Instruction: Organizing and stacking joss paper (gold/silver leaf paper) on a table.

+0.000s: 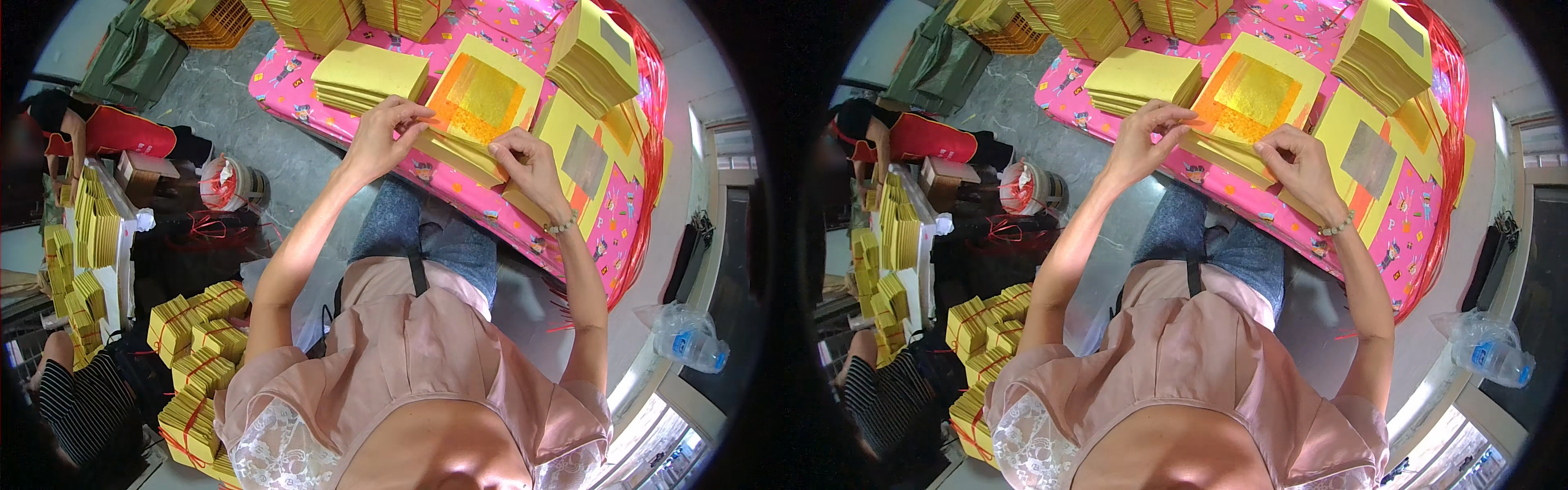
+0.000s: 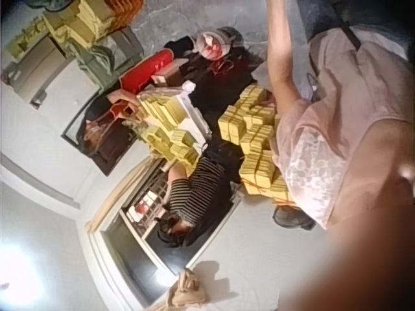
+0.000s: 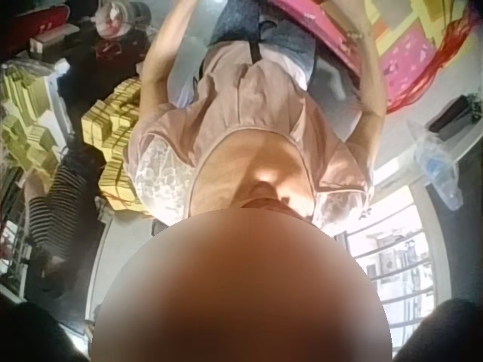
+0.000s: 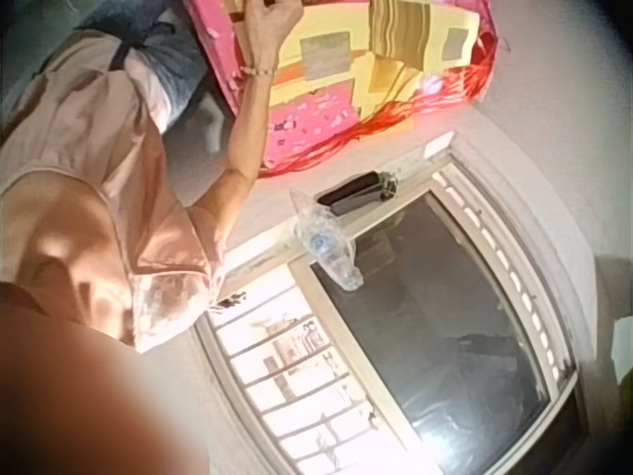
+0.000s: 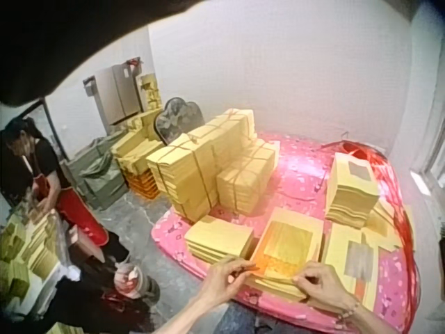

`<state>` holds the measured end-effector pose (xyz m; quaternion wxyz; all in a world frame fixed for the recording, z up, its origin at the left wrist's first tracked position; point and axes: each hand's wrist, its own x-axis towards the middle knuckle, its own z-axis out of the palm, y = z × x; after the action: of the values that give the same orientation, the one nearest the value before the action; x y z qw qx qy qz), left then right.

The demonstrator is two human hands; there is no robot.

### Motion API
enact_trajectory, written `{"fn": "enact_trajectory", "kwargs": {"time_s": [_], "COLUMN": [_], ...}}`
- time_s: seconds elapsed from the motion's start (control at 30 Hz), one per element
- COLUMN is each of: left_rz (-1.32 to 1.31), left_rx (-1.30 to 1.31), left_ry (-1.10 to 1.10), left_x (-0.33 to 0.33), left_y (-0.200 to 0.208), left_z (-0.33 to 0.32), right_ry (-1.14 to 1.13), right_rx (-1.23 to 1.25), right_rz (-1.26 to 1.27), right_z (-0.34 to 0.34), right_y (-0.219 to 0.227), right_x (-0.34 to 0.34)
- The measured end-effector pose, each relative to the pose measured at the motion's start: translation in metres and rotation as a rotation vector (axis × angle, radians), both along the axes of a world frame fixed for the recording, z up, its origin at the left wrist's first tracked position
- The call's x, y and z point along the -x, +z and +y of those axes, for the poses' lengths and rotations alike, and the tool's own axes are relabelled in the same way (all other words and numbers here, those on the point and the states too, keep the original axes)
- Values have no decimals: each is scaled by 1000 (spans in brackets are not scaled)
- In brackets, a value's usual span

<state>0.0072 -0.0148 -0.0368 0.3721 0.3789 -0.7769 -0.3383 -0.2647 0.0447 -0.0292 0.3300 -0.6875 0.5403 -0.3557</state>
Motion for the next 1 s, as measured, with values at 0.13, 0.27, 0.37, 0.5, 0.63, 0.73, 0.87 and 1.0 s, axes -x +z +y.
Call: {"fn": "enact_trajectory", "kwargs": {"time_s": [0.13, 0.27, 0.37, 0.5, 0.63, 0.73, 0.87, 1.0], "left_rz": [-6, -105, -248, -390, -502, -493, -391, -301], "left_rx": [12, 118, 402, 598, 568, 584, 572, 760], "left_ry": [-4, 30, 40, -26, -93, -112, -52, 17], "left_x": [0, 2, 10, 25, 29, 37, 47, 64], "left_y": [-1, 5, 15, 11, 14, 22, 34, 30], "left_z": [-1, 0, 4, -4, -13, -20, -24, -21], "right_ry": [1, 3, -10, -6, 31, 5, -107, -183], "right_rx": [5, 32, -3, 39, 216, 240, 244, 243], "right_rz": [-10, -22, -43, -35, 147, 232, 174, 182], "right_z": [0, -1, -1, -1, 8, 7, -12, -57], "right_y": [0, -1, -2, -2, 16, 17, 27, 33], "right_x": [0, 0, 0, 0, -9, -6, 3, 27]}}
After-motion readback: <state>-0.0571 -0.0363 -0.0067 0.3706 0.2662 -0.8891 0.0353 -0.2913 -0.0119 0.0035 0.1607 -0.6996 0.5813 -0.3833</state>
